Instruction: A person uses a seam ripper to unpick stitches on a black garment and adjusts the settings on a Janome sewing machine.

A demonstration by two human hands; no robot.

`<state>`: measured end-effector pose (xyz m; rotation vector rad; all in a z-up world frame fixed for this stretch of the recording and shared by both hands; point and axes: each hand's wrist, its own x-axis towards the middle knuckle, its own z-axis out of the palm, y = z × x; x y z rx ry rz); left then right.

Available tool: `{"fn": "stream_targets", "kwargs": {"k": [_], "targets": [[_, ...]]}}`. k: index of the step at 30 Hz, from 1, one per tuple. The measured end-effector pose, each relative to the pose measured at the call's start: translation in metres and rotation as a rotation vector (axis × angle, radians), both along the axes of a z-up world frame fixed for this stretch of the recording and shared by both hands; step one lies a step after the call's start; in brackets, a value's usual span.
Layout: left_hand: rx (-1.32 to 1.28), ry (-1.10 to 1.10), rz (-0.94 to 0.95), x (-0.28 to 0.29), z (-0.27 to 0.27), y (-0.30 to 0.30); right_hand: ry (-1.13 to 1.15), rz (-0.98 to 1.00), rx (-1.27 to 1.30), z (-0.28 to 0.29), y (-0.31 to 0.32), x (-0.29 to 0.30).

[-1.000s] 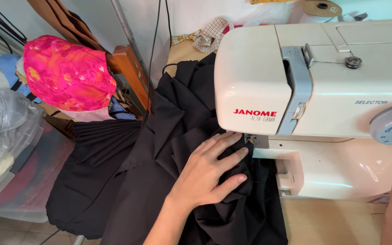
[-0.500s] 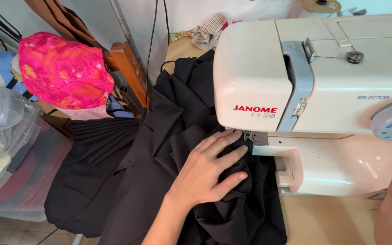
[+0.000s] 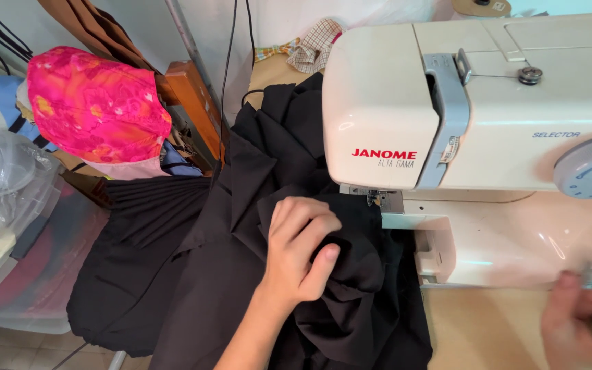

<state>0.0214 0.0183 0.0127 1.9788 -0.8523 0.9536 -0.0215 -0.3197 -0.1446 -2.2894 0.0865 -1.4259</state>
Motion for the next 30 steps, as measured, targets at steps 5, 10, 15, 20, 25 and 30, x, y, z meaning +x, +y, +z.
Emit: {"fn": "stream_targets", "kwargs": {"k": [5,10,15,20,25,30], "targets": [[0.005,-0.028,-0.026,0.0,-0.003,-0.002,-0.149,0.272,-0.312,0.077,0.05,-0.004],[0.056,0.079,-0.084,0.0,-0.005,-0.004,-0.191,0.302,-0.253,0.071,0.058,0.005],[0.09,0.063,-0.019,0.001,-0.008,-0.006,-0.23,0.416,-0.303,0.097,0.075,0.008],[0.048,-0.003,0.045,0.0,-0.002,-0.009,-0.208,0.409,-0.25,0.089,0.085,0.01],[-0.018,-0.192,0.13,-0.008,0.03,-0.02,-0.127,0.451,-0.286,0.099,0.088,0.009],[-0.094,-0.293,0.211,-0.01,0.056,-0.027,-0.164,0.447,-0.252,0.15,0.102,0.0]]}}
